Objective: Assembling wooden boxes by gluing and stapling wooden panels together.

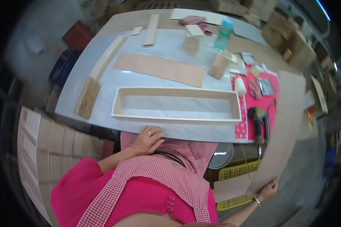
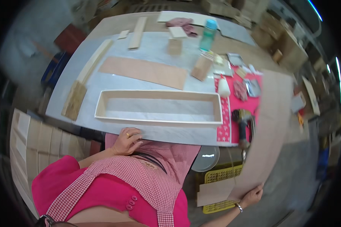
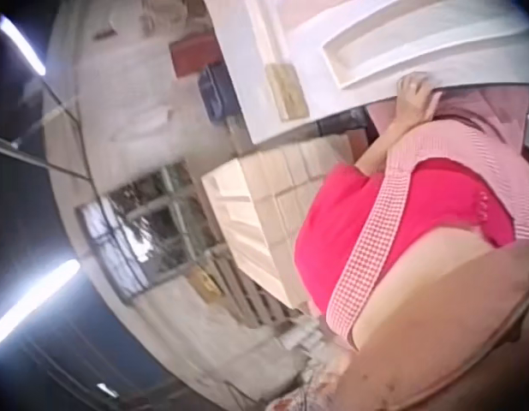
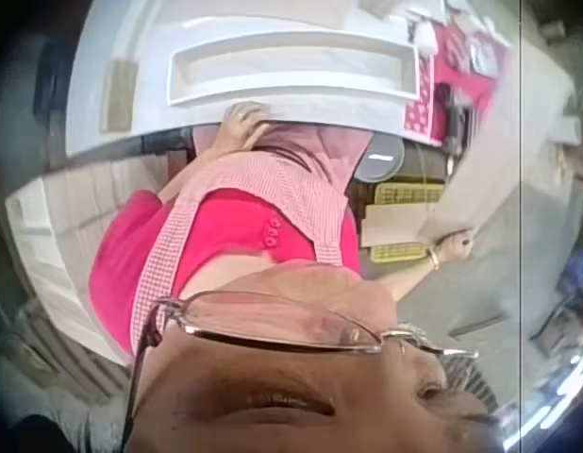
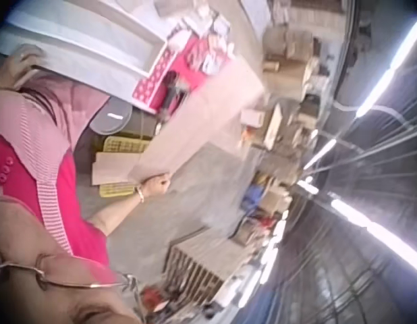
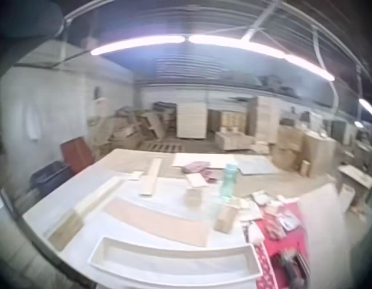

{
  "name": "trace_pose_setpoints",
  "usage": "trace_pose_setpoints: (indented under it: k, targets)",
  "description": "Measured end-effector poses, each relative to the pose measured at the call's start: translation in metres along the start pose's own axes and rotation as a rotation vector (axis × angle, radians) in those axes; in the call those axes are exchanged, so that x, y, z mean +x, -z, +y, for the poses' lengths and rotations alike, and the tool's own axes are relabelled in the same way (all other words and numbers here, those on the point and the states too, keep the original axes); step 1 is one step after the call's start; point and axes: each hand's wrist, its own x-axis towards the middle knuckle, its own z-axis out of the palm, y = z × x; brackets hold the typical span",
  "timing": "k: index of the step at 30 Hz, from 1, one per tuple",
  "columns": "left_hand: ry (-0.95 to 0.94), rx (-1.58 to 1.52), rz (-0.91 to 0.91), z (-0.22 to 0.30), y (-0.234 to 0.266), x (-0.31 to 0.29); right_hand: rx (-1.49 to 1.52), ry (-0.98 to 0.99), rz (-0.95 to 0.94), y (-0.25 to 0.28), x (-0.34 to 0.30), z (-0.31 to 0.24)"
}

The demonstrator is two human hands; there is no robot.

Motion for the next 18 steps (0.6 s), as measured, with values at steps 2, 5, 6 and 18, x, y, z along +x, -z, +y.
trace_pose_setpoints:
  k: [2, 5, 6, 18]
  targets:
    - [0.110, 0.061, 0.153, -0.001, 0.011, -0.018, 0.144, 0.180, -0.214, -0.035, 0.037, -0.036]
    - [0.275, 0.229, 0.400, -0.012, 0.042, -0.036, 0.220, 0.433, -0.375, -0.088, 0.048, -0.120]
    - [0.384, 0.251, 0.441, -0.012, 0.054, -0.046, 0.202, 0.493, -0.420, -0.106, 0.047, -0.149]
    - [0.748, 0.098, 0.352, -0.065, 0.100, -0.065, 0.204, 0.933, -0.826, -0.247, 0.039, -0.299]
